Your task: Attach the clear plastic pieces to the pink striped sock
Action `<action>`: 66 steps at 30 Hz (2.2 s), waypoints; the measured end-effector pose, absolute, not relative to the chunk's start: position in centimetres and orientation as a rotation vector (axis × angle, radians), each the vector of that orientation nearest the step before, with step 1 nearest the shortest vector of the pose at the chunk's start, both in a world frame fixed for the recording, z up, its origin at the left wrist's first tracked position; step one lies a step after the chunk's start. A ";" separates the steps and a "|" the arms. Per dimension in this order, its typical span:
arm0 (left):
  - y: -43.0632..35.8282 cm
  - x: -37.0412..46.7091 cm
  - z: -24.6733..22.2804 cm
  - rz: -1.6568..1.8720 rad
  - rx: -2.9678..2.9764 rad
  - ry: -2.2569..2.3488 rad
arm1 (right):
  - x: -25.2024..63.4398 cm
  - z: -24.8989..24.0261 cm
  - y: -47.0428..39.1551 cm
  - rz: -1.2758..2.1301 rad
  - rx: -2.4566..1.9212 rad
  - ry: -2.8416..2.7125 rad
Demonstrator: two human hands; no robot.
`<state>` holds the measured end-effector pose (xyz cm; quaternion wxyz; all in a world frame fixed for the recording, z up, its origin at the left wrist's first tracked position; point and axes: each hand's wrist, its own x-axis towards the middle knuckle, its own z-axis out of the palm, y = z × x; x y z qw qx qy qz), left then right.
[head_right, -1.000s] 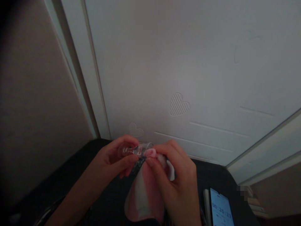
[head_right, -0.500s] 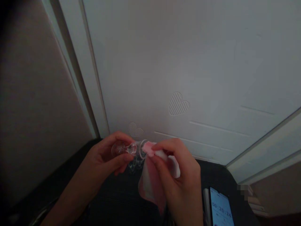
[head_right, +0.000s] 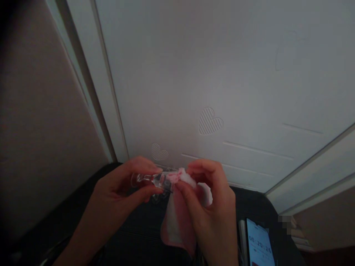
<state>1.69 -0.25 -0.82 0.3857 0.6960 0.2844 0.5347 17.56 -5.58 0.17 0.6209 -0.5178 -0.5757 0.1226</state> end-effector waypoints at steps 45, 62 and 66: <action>0.2 0.6 -1.2 1.713 2.228 0.743 | 17.7 1.1 -6.5 0.531 -1.327 -1.605; 0.5 0.8 -1.1 1.486 2.357 0.610 | 18.2 0.0 -5.6 0.352 -1.206 -1.306; 0.4 0.7 -1.1 1.494 2.330 0.584 | 18.3 0.0 -5.6 0.310 -1.286 -1.372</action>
